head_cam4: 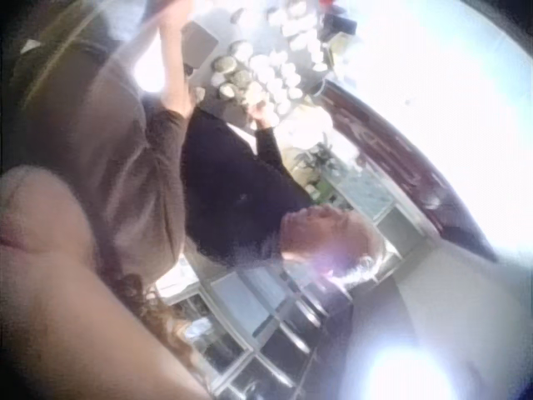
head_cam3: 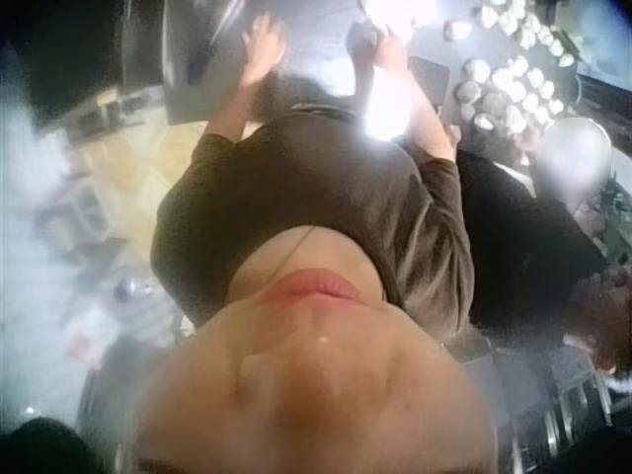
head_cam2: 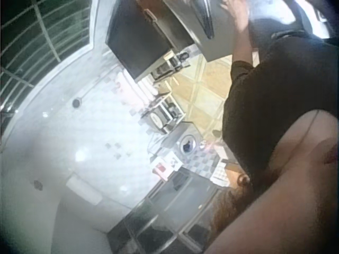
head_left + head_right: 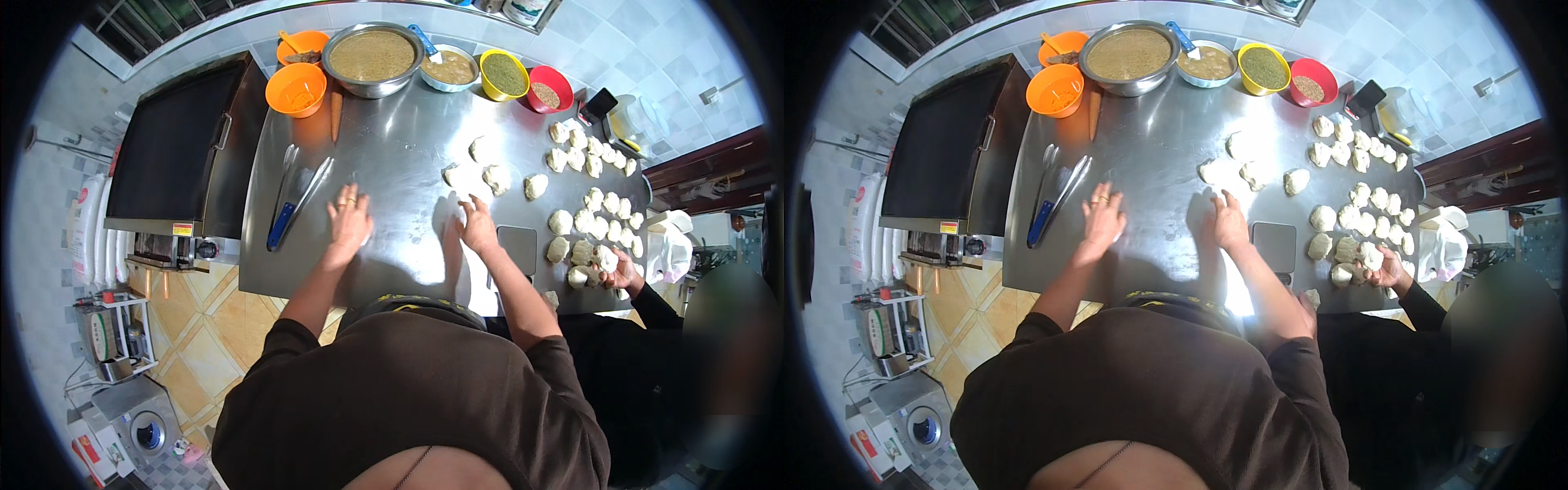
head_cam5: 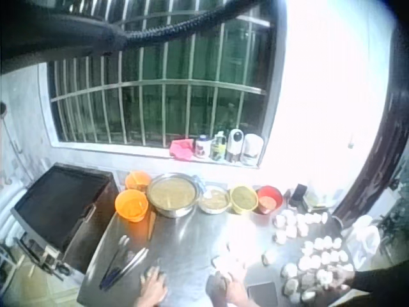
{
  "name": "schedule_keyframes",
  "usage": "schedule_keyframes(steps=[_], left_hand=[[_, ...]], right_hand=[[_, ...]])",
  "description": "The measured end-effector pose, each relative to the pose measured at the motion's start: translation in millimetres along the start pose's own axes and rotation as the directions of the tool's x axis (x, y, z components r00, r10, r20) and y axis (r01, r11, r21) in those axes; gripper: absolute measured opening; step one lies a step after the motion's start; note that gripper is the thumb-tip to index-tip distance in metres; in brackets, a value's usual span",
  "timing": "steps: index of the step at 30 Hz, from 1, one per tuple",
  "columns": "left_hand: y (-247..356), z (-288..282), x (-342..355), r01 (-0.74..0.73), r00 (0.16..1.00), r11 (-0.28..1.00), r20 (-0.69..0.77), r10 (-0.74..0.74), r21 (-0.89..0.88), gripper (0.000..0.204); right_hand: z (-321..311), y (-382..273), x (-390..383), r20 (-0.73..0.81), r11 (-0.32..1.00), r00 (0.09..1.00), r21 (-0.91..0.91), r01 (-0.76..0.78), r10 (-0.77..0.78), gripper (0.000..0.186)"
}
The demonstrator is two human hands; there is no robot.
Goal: The person weighs small pieces of dough on a digital scale, then rolls them into balls and elongated logs on a stainless steel table. Another person assists by weighing and shaping dough nearby. The shaped dough pieces are placed on the table.
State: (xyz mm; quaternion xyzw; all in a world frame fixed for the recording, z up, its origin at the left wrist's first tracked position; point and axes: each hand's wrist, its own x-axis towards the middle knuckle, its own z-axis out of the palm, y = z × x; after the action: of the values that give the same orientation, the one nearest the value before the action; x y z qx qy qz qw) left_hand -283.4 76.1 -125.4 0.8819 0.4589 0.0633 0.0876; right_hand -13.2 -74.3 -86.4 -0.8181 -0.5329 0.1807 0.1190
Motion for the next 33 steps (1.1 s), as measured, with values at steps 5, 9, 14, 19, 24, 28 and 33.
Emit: schedule_keyframes(steps=[5,9,14,19,24,28,33], left_hand=[[-96,-23,9,0.045,0.985,0.999,-0.165,-0.042,0.016,0.055],[-156,-18,4,0.066,0.974,0.998,-0.215,-0.069,-0.024,0.061],[-138,-23,8,0.085,0.981,0.995,-0.172,-0.093,-0.057,0.074],[-95,-23,11,-0.291,0.933,0.925,-0.287,0.218,-0.245,0.071],[-21,-23,14,-0.469,0.883,0.771,-0.216,0.416,-0.430,0.062],[27,-28,22,-0.367,0.917,0.647,-0.145,0.370,-0.669,0.047],[65,-22,33,0.573,0.815,-0.119,0.548,0.187,-0.811,0.040]], right_hand=[[39,-24,-29,0.072,0.989,0.992,-0.112,-0.094,0.102,0.052],[59,-51,-35,0.107,0.962,0.959,-0.109,-0.251,0.262,0.049],[65,-67,-54,0.166,0.932,0.922,-0.166,-0.324,0.350,0.044],[65,-72,-59,0.059,0.989,0.988,-0.032,-0.142,0.144,0.044],[61,-96,-40,-0.155,0.948,0.980,0.310,-0.070,0.124,0.036],[33,-127,-26,-0.193,0.749,0.965,0.663,-0.003,0.175,0.028],[10,-134,-24,-0.071,0.276,0.978,0.961,0.013,0.198,0.022]])
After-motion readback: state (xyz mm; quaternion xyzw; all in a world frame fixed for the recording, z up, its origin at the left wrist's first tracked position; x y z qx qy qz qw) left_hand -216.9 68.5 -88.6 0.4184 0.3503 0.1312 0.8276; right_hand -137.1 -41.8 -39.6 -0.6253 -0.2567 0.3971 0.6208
